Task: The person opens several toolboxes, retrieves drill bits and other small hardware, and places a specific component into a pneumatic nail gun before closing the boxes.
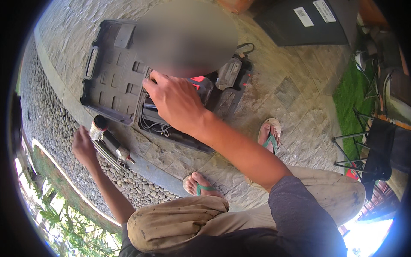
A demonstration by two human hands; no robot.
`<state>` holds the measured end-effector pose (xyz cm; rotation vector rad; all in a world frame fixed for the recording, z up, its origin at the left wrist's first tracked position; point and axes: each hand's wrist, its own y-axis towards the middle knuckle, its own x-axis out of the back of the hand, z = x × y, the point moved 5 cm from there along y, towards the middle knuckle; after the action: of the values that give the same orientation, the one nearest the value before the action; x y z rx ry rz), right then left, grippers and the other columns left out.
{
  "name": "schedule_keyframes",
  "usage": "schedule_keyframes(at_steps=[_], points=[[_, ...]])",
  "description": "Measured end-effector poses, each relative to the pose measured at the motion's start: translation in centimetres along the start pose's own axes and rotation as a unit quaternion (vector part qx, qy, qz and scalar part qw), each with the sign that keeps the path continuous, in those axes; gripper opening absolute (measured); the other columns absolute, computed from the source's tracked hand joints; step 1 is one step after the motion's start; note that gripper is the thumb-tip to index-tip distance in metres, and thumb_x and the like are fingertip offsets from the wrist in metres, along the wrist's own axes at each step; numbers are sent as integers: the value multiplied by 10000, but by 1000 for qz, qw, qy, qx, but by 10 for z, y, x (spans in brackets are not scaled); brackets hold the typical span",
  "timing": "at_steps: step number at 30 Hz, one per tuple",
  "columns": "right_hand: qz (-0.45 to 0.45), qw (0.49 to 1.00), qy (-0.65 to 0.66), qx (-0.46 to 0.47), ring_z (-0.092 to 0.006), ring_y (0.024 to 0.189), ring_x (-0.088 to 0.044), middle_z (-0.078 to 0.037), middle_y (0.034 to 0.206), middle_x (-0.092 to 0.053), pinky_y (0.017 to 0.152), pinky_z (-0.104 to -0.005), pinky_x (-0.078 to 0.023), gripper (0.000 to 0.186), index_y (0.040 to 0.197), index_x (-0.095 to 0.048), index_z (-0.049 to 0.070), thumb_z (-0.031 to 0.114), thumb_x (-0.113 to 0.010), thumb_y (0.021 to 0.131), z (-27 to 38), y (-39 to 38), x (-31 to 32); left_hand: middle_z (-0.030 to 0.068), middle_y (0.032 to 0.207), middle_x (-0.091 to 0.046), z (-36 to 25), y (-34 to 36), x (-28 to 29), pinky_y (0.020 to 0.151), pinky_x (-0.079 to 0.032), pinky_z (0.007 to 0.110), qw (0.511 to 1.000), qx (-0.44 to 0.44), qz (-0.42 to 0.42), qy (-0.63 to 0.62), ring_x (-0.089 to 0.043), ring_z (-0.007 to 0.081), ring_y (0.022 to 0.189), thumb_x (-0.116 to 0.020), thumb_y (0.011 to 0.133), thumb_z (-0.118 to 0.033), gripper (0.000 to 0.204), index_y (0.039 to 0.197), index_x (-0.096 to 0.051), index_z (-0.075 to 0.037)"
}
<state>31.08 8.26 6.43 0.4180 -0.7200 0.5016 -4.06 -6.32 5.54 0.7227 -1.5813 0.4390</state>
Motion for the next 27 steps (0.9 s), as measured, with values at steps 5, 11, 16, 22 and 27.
schedule_keyframes(at_steps=[5, 11, 16, 22, 27], points=[[-212, 973, 60, -68, -318, 1136, -640, -135, 1221, -671, 963, -433, -501, 295, 1172, -693, 23, 3, -633, 884, -7, -32, 43, 259, 1405, -607, -23, 154, -29, 1089, -434, 488, 979, -171, -111, 18, -563, 435, 1309, -559, 1033, -512, 654, 1465, -532, -22], [-442, 776, 141, -428, -218, 1023, -686, -133, 1092, -715, 825, -362, -560, 238, 1215, -677, 32, 97, -609, 996, -125, -164, 85, 28, 998, -690, -62, 215, -72, 843, -508, 289, 871, 27, 388, -302, -627, 102, 912, -554, 1040, -544, 530, 1278, -690, -90], [-303, 746, 236, -544, -166, 780, -692, -108, 862, -711, 659, -308, -528, 257, 1209, -645, 5, 196, -568, 1054, -138, -206, 43, 60, 1160, -680, -107, 185, -45, 914, -496, 348, 899, -21, 351, -259, -619, 178, 1076, -572, 1035, -523, 529, 1351, -626, -102], [-333, 666, 389, -542, -102, 596, -569, -24, 761, -596, 545, -270, -474, 381, 1410, -470, 63, 170, -597, 1068, -98, -178, 1, 123, 1418, -579, -58, 173, -112, 1040, -439, 413, 906, 91, 370, -184, -542, 273, 1267, -664, 972, -533, 755, 1538, -455, -79], [-429, 550, 501, -512, -93, 619, -556, -25, 794, -604, 548, -260, -468, 356, 1391, -506, 72, 152, -612, 1061, -86, -167, -10, 61, 1064, -647, -107, 188, -56, 846, -454, 334, 963, 6, 199, -183, -559, 171, 948, -690, 990, -408, 466, 1280, -617, -50]])
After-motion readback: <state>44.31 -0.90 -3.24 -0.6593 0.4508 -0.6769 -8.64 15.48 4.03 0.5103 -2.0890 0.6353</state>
